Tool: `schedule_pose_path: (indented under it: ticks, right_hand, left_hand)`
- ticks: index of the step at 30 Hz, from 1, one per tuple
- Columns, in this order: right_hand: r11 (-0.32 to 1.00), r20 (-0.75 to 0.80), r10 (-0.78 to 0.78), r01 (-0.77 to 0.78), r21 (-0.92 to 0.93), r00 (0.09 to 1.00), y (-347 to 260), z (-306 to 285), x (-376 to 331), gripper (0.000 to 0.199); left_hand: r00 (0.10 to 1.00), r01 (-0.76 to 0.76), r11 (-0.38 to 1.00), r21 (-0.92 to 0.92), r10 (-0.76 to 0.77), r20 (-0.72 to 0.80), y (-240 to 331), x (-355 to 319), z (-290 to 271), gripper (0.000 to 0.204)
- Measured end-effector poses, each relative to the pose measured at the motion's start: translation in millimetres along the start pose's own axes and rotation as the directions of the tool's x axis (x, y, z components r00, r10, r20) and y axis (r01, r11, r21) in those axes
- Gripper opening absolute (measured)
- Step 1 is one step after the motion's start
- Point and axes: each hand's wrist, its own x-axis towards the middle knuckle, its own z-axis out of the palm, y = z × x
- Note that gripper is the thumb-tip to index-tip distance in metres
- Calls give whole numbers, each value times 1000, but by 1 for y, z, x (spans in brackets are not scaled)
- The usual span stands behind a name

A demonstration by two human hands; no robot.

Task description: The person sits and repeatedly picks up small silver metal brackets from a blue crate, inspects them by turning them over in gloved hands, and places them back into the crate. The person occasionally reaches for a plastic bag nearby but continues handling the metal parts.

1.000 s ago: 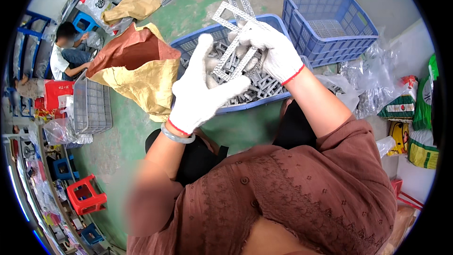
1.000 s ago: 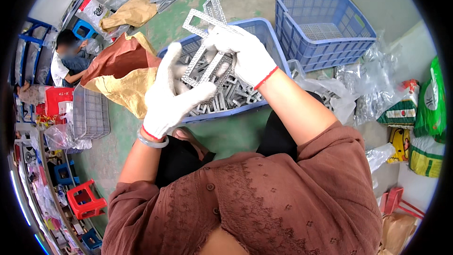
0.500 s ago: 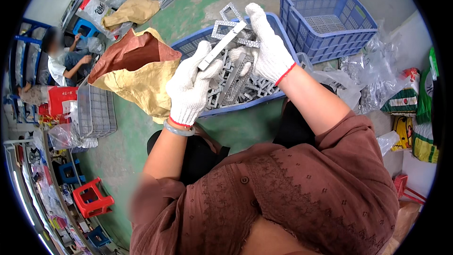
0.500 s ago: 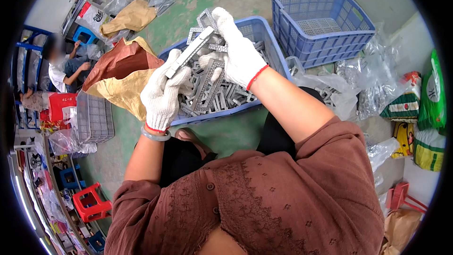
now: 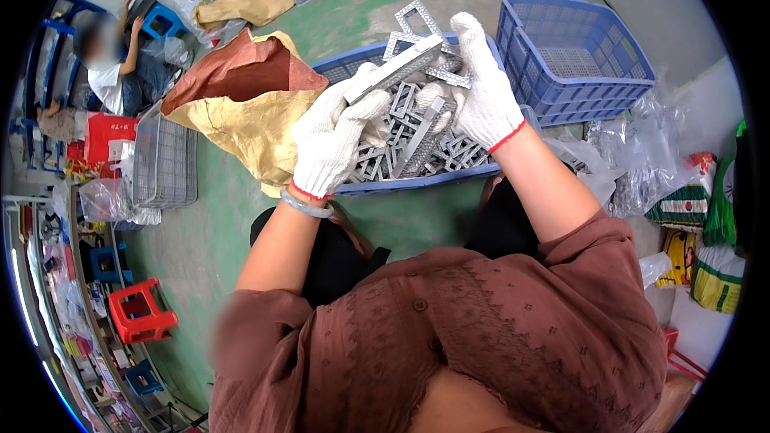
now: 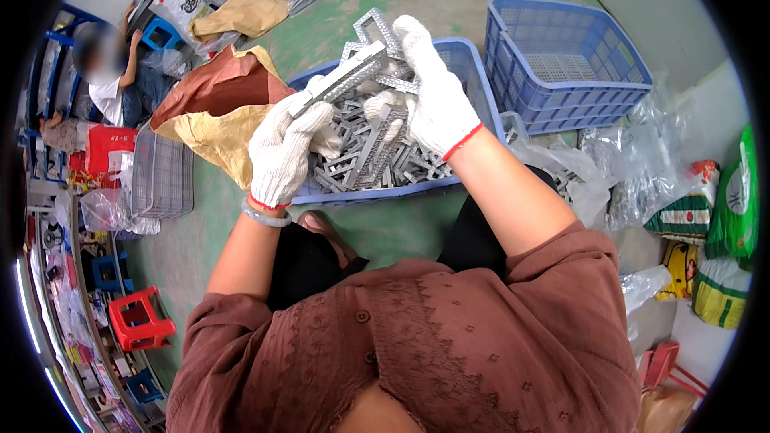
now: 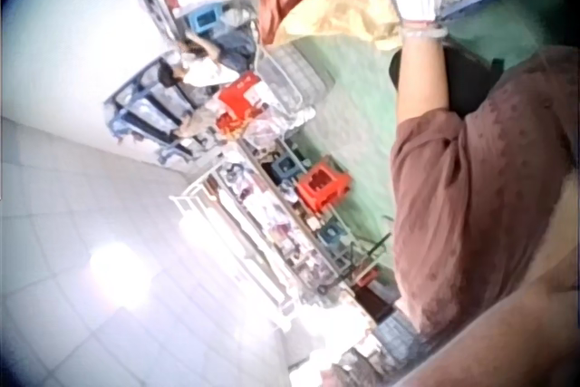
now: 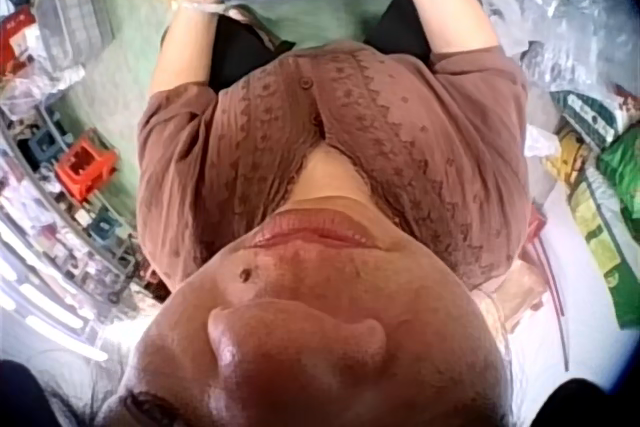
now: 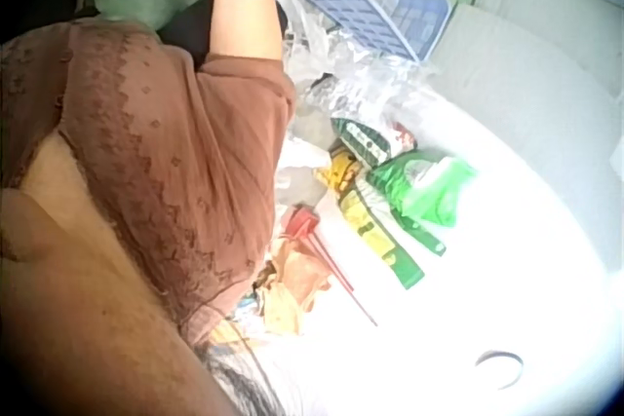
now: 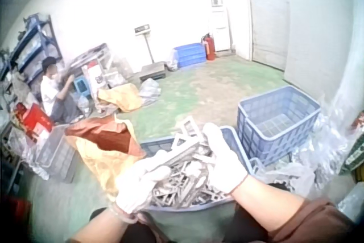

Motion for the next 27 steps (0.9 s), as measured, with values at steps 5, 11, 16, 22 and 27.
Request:
schedule_pose_path:
  ticks: [5,11,16,22,27]
  right_hand:
    - [998,45,39,-37,-43,998,0,2,0,54]
    - [992,20,108,-106,-65,994,0,-1,1,56]
    - [985,-31,163,-164,-44,986,-2,-1,1,56]
    - [991,2,132,-131,-23,991,1,-7,3,52]
    - [996,0,82,-82,-27,997,5,-3,3,50]
  left_hand:
    - [995,101,994,-32,-101,7,8,2,-2,41]
    - [983,180,898,-402,-172,57,-4,8,-12,46]
    - [940,336,741,-581,-307,151,-6,6,-23,36]
    - [867,377,528,-761,-490,90,-7,11,-24,26]
    - [852,467,441,-766,-455,258,-15,14,-44,27]
